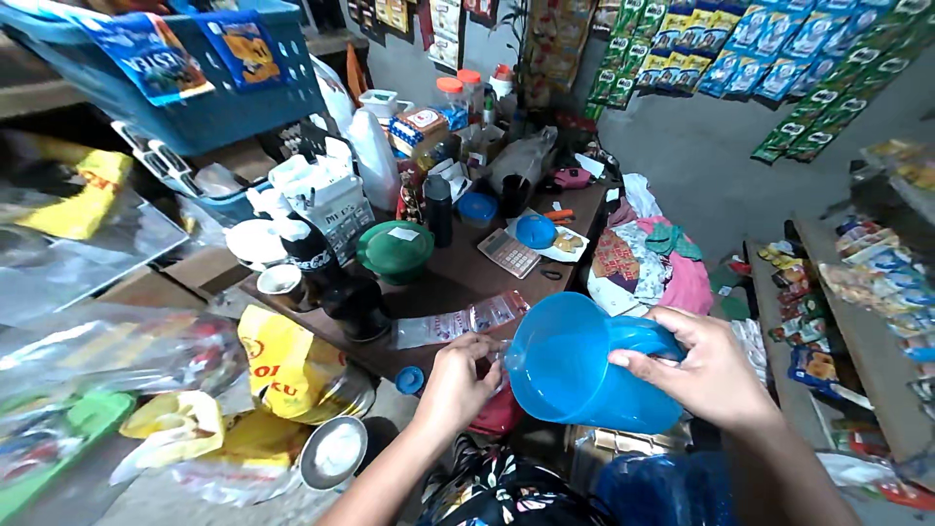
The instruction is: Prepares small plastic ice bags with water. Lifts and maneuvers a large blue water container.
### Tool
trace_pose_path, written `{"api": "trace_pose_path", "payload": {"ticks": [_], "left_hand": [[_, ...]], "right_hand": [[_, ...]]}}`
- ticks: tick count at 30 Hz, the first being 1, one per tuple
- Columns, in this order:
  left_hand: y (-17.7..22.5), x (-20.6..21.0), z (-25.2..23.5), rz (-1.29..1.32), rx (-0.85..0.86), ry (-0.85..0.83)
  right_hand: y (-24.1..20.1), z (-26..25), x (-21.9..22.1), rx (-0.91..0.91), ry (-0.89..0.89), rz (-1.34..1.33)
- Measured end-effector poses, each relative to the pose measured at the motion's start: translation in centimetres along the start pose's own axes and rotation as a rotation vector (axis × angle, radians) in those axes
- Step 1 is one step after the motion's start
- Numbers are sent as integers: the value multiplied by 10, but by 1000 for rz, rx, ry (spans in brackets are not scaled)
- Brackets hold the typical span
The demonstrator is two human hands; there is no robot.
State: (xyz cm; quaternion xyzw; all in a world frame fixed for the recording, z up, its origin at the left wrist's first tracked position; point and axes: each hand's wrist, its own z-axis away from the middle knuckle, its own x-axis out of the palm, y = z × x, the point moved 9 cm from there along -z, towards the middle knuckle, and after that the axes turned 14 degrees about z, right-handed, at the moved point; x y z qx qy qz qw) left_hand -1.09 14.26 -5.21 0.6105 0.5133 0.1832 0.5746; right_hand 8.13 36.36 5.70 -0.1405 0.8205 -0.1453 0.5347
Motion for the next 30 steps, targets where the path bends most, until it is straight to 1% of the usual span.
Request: {"api": "trace_pose_path", "payload": {"ticks": [8,17,21,27,30], "left_hand": [[14,-9,0,22,-10,-18],[36,-17,-5,14,21,-36],[43,-21,-8,25,37,-43],[52,-28,-12,33,16,-67],[55,-28,-15,33,-22,-104]], "right_hand": [[-27,-8,-20,-95,41,78],[-45,-17,-45,-85,42,160],[-53,-20,-54,-125,53,180],[-60,-25,-66,-137,61,188],[-63,-28,-73,-142,84,211]]}}
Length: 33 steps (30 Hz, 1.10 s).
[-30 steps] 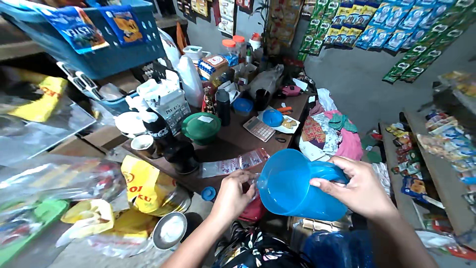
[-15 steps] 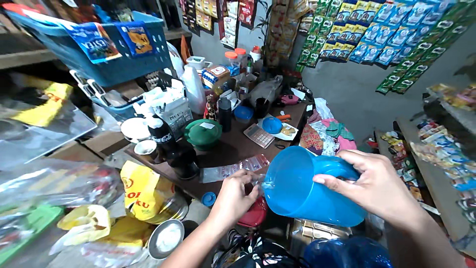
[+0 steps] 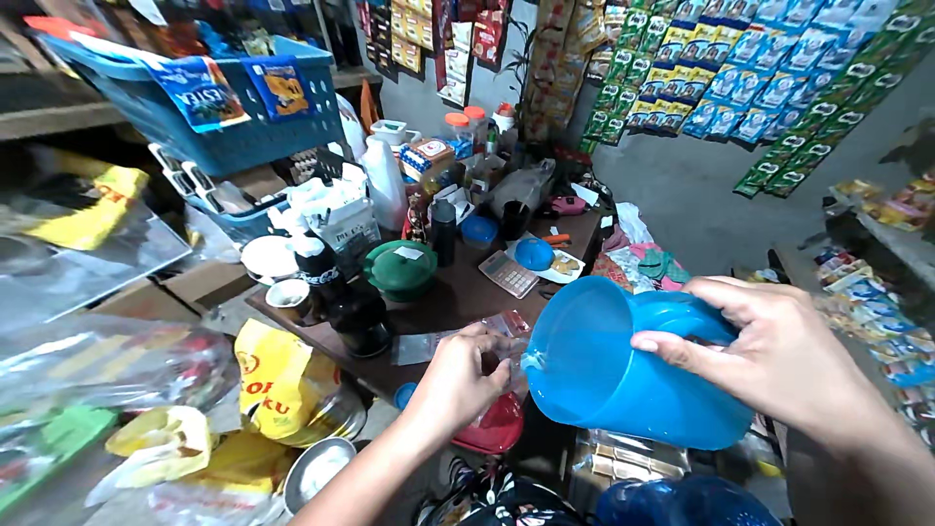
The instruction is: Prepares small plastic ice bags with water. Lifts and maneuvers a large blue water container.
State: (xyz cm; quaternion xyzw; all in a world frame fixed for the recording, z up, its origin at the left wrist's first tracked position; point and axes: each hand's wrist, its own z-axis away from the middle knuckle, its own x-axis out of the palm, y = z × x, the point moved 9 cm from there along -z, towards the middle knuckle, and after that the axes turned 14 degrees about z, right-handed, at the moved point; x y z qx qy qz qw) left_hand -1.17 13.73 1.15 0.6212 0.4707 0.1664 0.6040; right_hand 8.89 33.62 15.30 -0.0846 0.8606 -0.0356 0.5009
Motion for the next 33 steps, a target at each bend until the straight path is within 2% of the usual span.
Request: {"api": "trace_pose_path", "payload": {"ticks": [16,22,33], "left_hand": [[7,-4,-11,16,-123,-86],[4,-5,-14,12,-180,-104],[0,-10,-15,34,-186,-84]], "right_hand": [[-6,-17,-19,-62,25,78],[-8,-19,-15,-66,16,56],[-4,-22,-6,-56,-2,16]]}}
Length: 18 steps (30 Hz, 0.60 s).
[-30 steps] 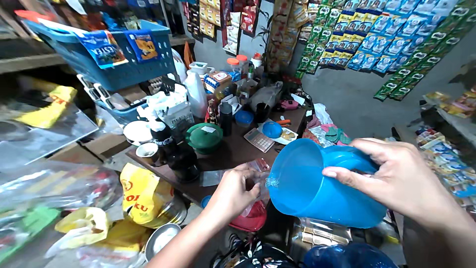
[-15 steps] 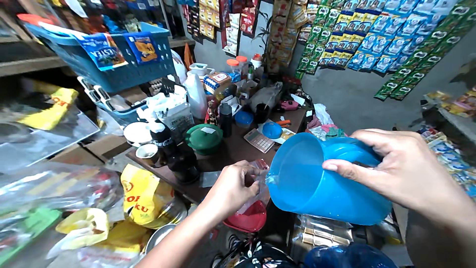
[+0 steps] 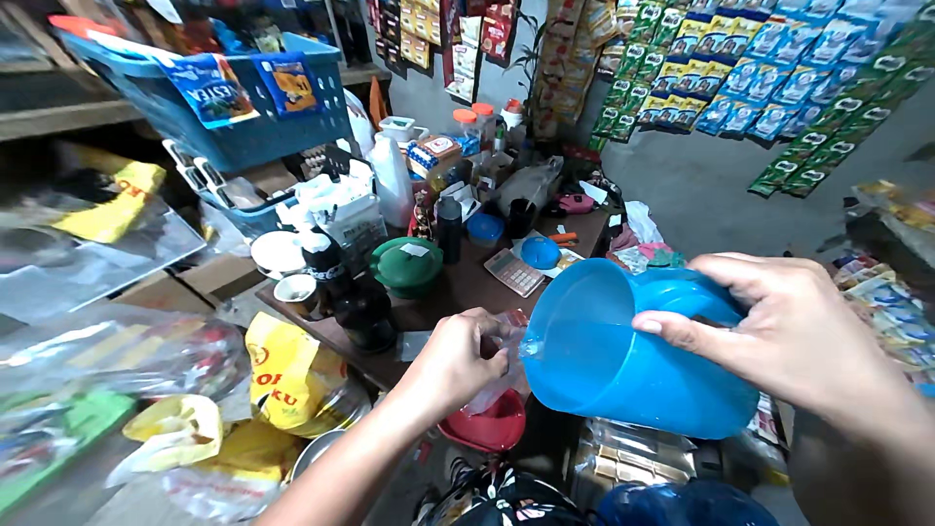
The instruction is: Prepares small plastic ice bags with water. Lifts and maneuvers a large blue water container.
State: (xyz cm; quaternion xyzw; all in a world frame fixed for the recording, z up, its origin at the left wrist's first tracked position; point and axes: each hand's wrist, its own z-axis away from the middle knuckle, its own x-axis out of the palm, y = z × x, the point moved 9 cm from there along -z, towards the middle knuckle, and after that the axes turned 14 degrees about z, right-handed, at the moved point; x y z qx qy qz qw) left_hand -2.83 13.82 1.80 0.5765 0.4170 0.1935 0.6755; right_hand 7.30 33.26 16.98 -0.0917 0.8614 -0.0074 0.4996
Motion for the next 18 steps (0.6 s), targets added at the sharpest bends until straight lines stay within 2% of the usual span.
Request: {"api": "trace_pose_path", "payload": {"ticks": [18], "left_hand": [[7,6,0,-160,-92,-35]], "right_hand": [[18,17,8,73,33,-115]]}}
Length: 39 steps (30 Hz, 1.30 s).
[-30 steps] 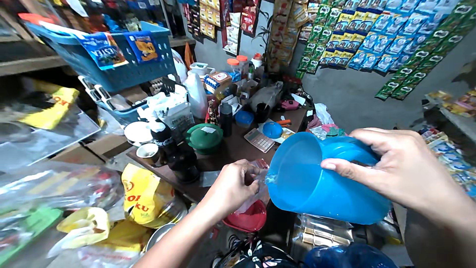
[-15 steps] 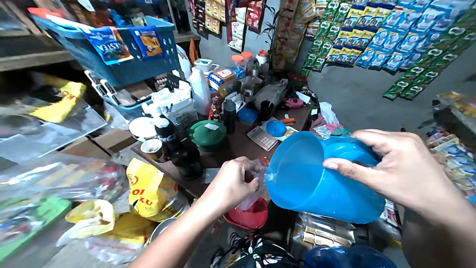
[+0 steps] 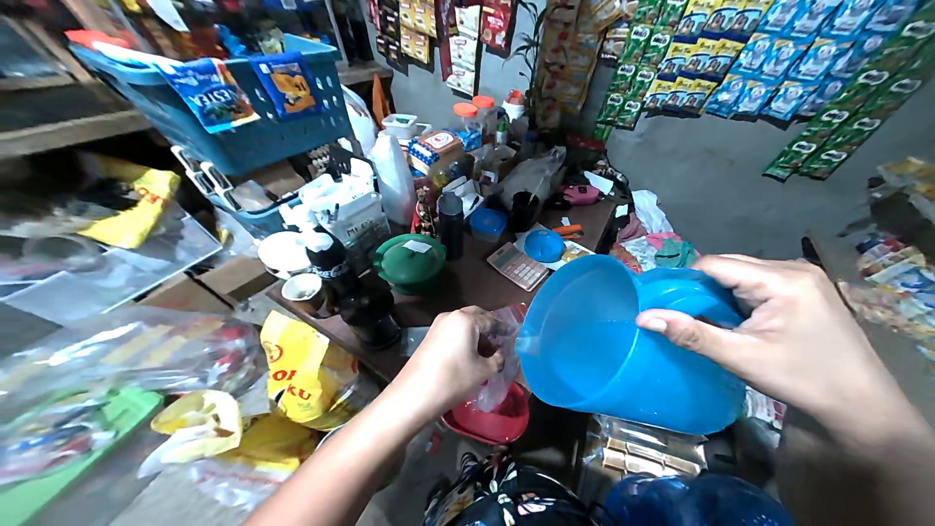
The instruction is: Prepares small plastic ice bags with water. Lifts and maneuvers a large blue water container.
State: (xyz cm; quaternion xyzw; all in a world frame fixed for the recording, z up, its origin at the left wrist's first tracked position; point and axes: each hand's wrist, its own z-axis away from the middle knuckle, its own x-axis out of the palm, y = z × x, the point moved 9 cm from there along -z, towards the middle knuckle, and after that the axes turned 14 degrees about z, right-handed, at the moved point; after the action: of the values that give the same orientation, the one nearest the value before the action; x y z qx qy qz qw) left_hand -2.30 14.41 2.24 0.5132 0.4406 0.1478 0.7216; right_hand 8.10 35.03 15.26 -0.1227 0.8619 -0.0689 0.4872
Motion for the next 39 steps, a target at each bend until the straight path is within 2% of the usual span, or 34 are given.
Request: {"api": "trace_pose_path", "payload": {"ticks": [6,14,21,25,39], "left_hand": [[2,7,-1,-38,-21,-23],[15,-8,2,-3,58,78],[13,-10,3,24,35,74],[9,-10,2,38,-24,53],[-2,-18,4,86,-57,59]], "right_hand": [[8,5,0,20,10,25],[1,-3,-16,-13,19,57],[-8,-18,-26,-71,-10,88],[-15,-25,-24,-108,-29,113],[-35,-41,-13,-148,-70,138]]}}
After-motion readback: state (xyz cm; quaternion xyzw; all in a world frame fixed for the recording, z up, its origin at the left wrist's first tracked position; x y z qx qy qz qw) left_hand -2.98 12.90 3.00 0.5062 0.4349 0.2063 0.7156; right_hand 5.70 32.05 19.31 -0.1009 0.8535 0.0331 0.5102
